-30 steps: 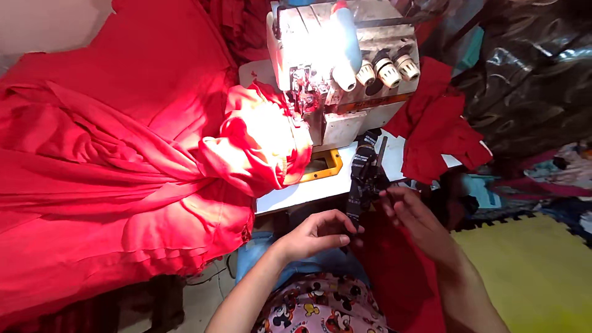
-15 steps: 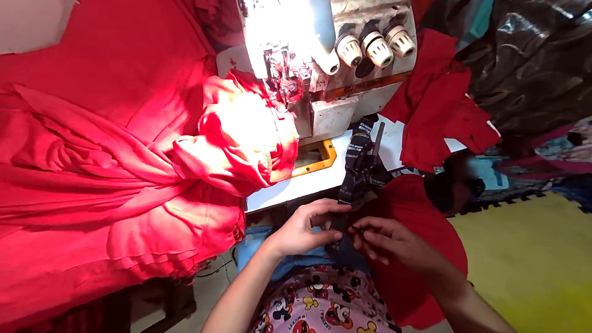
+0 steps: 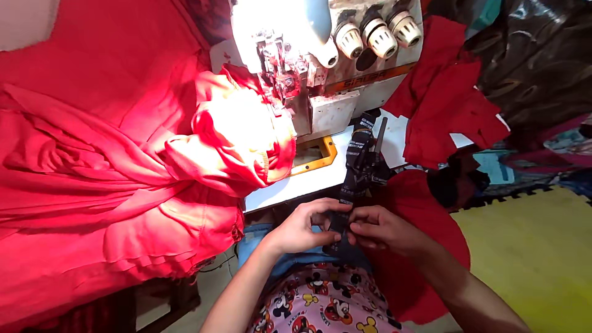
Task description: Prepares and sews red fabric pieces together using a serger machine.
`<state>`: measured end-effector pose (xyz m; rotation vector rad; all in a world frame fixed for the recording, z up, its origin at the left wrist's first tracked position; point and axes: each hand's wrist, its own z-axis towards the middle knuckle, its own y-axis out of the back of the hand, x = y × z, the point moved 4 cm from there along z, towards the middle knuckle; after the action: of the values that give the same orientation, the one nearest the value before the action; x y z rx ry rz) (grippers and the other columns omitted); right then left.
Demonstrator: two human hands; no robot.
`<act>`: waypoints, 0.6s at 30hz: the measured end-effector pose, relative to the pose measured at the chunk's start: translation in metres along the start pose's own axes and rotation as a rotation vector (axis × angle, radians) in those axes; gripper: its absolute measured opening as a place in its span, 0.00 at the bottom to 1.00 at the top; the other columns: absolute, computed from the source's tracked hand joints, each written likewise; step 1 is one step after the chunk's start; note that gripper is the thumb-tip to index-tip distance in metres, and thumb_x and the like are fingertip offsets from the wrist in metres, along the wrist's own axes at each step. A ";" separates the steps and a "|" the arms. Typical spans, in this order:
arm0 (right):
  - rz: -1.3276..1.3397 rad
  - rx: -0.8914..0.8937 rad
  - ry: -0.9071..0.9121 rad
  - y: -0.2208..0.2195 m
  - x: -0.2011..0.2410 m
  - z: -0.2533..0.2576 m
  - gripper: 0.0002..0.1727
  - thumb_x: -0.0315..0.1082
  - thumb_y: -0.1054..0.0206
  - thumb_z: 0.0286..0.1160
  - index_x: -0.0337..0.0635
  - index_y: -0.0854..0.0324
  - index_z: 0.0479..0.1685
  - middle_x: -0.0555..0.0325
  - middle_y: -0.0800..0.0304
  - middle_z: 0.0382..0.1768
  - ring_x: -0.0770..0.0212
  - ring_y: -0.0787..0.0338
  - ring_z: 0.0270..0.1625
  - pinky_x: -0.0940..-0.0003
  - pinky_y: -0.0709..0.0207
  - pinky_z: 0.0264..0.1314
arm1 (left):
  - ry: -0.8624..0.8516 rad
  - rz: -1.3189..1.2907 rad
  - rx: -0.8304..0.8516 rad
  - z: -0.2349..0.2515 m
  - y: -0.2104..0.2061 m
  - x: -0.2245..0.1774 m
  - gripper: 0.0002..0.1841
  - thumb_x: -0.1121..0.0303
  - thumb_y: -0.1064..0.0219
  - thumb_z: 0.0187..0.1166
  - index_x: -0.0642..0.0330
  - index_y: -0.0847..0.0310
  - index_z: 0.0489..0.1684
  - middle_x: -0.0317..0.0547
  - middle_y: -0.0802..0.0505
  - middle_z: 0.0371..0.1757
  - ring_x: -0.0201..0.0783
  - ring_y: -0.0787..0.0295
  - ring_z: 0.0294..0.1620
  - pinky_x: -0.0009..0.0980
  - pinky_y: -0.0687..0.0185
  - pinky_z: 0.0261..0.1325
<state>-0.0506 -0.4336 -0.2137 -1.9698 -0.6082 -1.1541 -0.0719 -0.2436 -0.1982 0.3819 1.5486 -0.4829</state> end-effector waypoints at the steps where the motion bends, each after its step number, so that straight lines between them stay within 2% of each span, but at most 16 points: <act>1: 0.005 0.001 0.000 0.000 0.000 0.000 0.09 0.35 0.42 0.85 0.54 0.16 0.42 0.76 0.08 0.31 0.88 0.28 0.17 0.91 0.39 0.17 | 0.006 0.002 0.003 0.000 0.000 0.000 0.26 0.80 0.27 0.68 0.77 0.22 0.69 0.56 0.17 0.71 0.17 0.15 0.41 0.15 0.17 0.44; 13: 0.028 -0.024 -0.027 0.001 0.000 -0.001 0.09 0.33 0.41 0.83 0.54 0.14 0.43 0.77 0.10 0.28 0.88 0.29 0.17 0.91 0.39 0.17 | -0.004 0.023 0.015 0.000 0.001 -0.005 0.27 0.80 0.27 0.68 0.76 0.23 0.71 0.57 0.17 0.70 0.18 0.16 0.43 0.15 0.18 0.46; 18: 0.031 -0.011 -0.052 0.000 0.000 0.003 0.08 0.34 0.41 0.83 0.53 0.16 0.40 0.75 0.09 0.29 0.88 0.29 0.16 0.91 0.40 0.16 | -0.023 0.068 0.024 0.000 0.000 -0.006 0.27 0.80 0.28 0.68 0.76 0.22 0.71 0.59 0.16 0.70 0.20 0.15 0.42 0.15 0.18 0.45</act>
<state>-0.0493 -0.4313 -0.2142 -2.0167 -0.5975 -1.0931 -0.0720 -0.2433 -0.1919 0.4453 1.5035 -0.4518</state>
